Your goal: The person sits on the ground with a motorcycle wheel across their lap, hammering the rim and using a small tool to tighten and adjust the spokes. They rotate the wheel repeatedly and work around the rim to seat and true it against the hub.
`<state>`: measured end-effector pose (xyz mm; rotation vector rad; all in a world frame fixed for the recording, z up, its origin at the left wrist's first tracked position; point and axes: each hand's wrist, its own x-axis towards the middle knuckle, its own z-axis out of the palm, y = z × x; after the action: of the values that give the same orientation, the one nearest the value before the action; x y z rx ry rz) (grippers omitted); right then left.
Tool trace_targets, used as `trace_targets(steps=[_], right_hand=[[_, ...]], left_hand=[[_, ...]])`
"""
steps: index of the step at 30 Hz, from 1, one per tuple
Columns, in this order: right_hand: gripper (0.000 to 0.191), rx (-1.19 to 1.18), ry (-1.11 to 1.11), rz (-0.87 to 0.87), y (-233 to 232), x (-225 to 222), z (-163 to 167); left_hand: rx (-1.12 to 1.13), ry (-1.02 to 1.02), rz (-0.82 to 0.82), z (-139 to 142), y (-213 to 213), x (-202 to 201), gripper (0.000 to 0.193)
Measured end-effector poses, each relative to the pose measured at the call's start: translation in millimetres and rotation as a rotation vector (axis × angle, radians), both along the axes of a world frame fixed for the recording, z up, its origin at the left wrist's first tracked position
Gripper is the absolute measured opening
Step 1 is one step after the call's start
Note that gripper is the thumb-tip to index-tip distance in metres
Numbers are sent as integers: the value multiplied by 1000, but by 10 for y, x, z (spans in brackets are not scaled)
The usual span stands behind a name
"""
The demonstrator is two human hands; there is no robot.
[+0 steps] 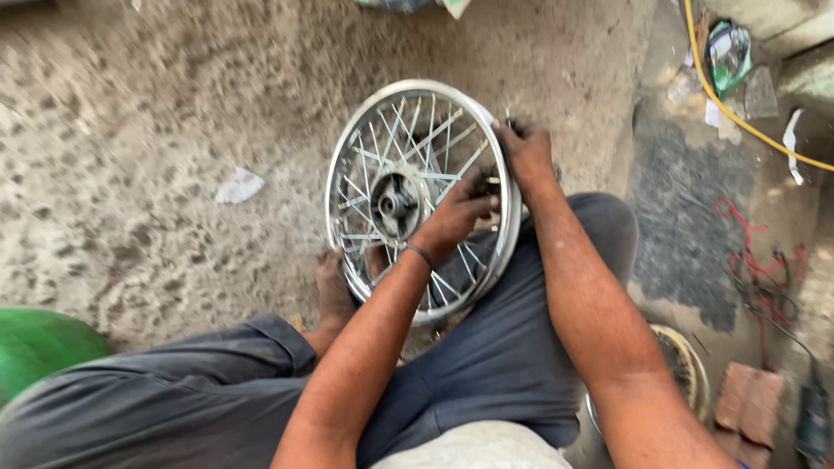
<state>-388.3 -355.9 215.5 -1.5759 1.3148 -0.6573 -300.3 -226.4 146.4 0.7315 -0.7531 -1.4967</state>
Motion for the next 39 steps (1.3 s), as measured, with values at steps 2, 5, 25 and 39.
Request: trace_targets(steps=[2, 5, 25, 39], right_hand=[[28, 68, -12, -19, 21, 28, 26], [26, 126, -71, -28, 70, 67, 88], [27, 23, 122, 7, 28, 141, -19], [32, 219, -52, -59, 61, 223, -33]], left_hand=[[-15, 30, 20, -18, 4, 14, 36], [21, -3, 48, 7, 27, 45, 34], [-37, -114, 35, -78, -33, 159, 49], [-38, -32, 59, 89, 27, 215, 38]])
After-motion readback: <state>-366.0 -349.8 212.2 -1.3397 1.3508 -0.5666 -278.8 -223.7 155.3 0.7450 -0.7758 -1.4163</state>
